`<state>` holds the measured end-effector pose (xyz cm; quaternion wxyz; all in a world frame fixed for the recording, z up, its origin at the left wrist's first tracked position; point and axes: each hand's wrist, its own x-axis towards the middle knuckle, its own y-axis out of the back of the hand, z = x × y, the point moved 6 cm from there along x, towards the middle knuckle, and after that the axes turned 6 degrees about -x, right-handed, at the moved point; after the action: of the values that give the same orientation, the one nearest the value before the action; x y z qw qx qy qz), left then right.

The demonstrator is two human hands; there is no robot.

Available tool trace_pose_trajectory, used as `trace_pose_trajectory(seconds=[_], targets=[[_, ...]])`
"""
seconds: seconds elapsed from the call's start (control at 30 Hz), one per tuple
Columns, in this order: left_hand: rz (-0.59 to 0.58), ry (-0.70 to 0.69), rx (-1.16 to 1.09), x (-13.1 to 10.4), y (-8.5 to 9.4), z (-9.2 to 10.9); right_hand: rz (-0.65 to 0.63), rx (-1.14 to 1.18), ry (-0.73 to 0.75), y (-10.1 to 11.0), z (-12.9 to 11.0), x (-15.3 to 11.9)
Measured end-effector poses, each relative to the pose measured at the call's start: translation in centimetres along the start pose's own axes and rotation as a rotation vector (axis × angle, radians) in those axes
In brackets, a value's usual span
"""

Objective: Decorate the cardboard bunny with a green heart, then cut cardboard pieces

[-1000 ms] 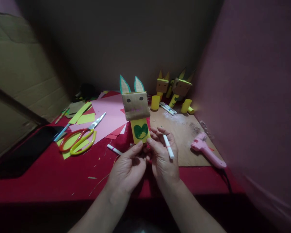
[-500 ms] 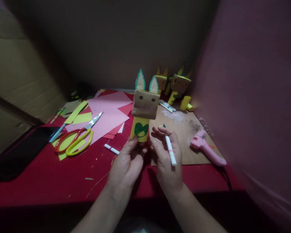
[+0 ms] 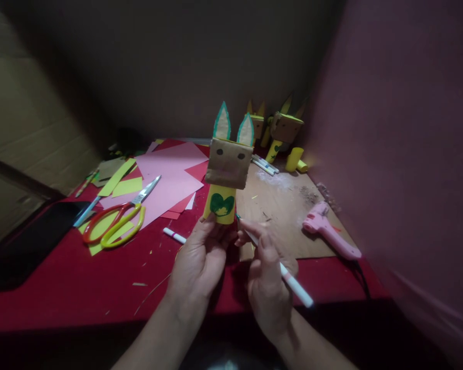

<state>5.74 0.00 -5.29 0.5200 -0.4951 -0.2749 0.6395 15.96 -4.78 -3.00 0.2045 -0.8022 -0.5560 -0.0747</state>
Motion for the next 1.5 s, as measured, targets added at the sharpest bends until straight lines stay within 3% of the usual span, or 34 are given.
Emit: trace_pose_trajectory(seconds=[0.4,0.6,1.5], targets=[[0.115,-0.005,-0.107,-0.8,-0.1,0.0,0.002,-0.049,0.021,-0.2,-0.6,-0.2],[0.147,0.008,-0.121,-1.1,-0.4,0.0,0.027,-0.049,-0.051,-0.5,-0.2,0.1],[0.110,0.004,-0.122,-1.1,-0.3,0.0,0.010,-0.145,-0.123,-0.6,0.0,0.3]])
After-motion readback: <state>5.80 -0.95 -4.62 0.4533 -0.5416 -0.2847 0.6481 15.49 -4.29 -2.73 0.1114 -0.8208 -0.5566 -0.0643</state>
